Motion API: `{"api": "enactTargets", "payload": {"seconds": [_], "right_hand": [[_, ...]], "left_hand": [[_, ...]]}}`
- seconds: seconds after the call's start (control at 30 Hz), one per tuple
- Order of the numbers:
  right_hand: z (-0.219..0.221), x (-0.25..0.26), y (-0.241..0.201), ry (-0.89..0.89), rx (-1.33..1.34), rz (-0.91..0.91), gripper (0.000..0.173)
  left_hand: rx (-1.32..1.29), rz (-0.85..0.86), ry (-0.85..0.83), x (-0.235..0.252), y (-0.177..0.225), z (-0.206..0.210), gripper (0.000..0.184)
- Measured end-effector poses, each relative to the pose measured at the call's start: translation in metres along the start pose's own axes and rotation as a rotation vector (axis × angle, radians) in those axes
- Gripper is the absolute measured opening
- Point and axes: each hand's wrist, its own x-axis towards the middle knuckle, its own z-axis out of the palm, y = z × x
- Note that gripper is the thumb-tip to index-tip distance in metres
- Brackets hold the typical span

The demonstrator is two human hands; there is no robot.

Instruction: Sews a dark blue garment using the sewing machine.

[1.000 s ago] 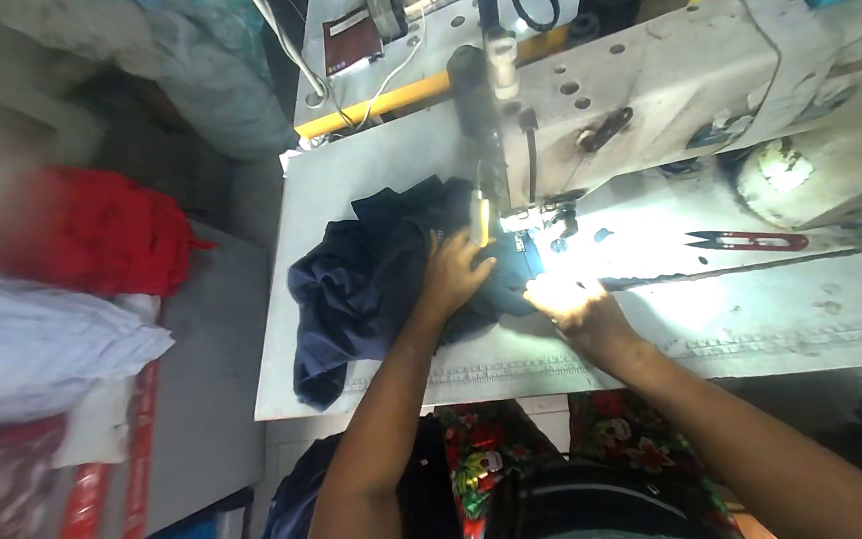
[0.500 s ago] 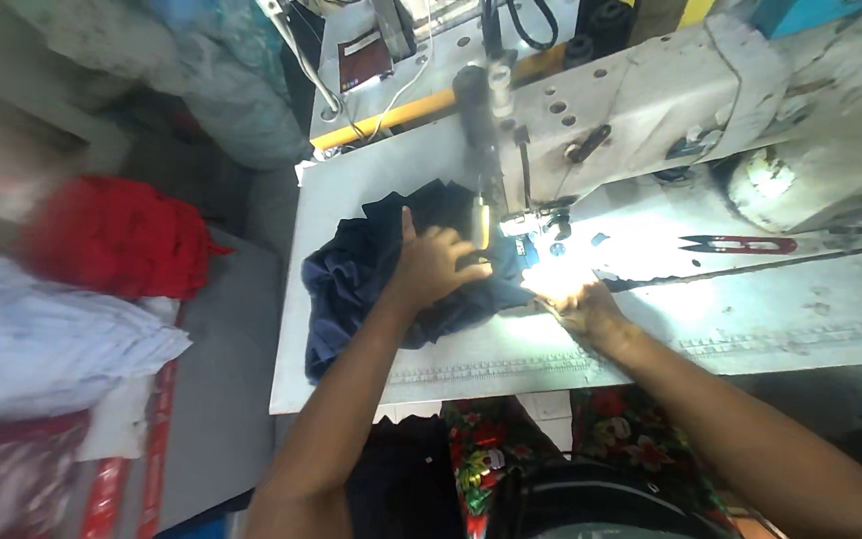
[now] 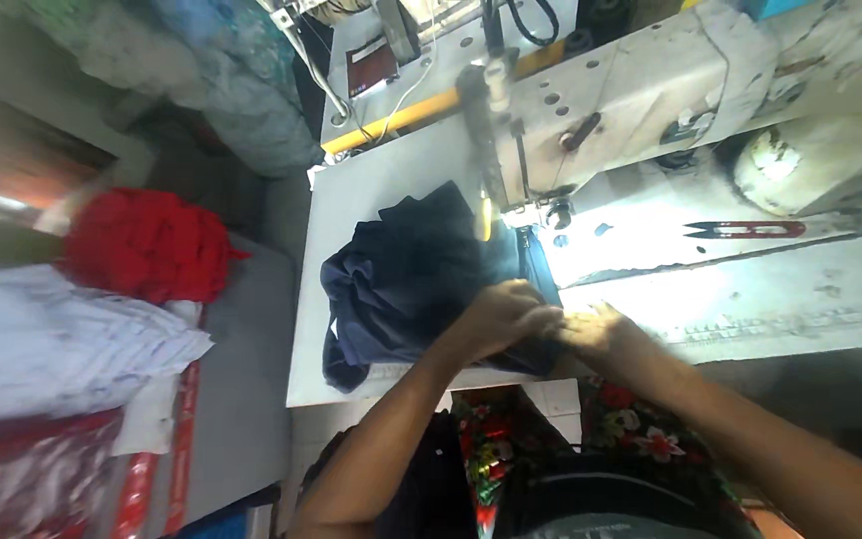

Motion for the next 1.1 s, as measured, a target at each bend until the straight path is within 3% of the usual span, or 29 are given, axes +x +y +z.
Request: {"api": "enactTargets", "payload": {"seconds": [0.1,0.17,0.23,0.43,0.53,1.1], "right_hand": [[0.001,-0.009,-0.002,0.022,0.008,0.046,0.018],[0.000,-0.009,-0.001,0.036,0.007,0.064,0.019],[0.000,-0.009,-0.003,0.033,-0.007,0.072,0.020],[0.003,-0.009,-0.013,0.046,-0.071,0.106,0.021],[0.006,-0.008,-0.014,0.056,-0.082,0.129,0.021],[0.009,0.020,0.013,0.045,-0.081,0.093,0.021]], "left_hand": [[0.331,-0.202,0.239,0.009,-0.026,0.023,0.027],[0.590,-0.233,0.305,0.005,-0.031,0.034,0.022],[0.692,-0.247,0.295,-0.002,-0.028,0.034,0.021],[0.637,-0.148,0.237,-0.009,-0.038,0.030,0.023],[0.591,-0.076,0.284,-0.010,-0.047,0.033,0.020],[0.501,-0.119,0.393,0.014,-0.079,0.017,0.022]]}}
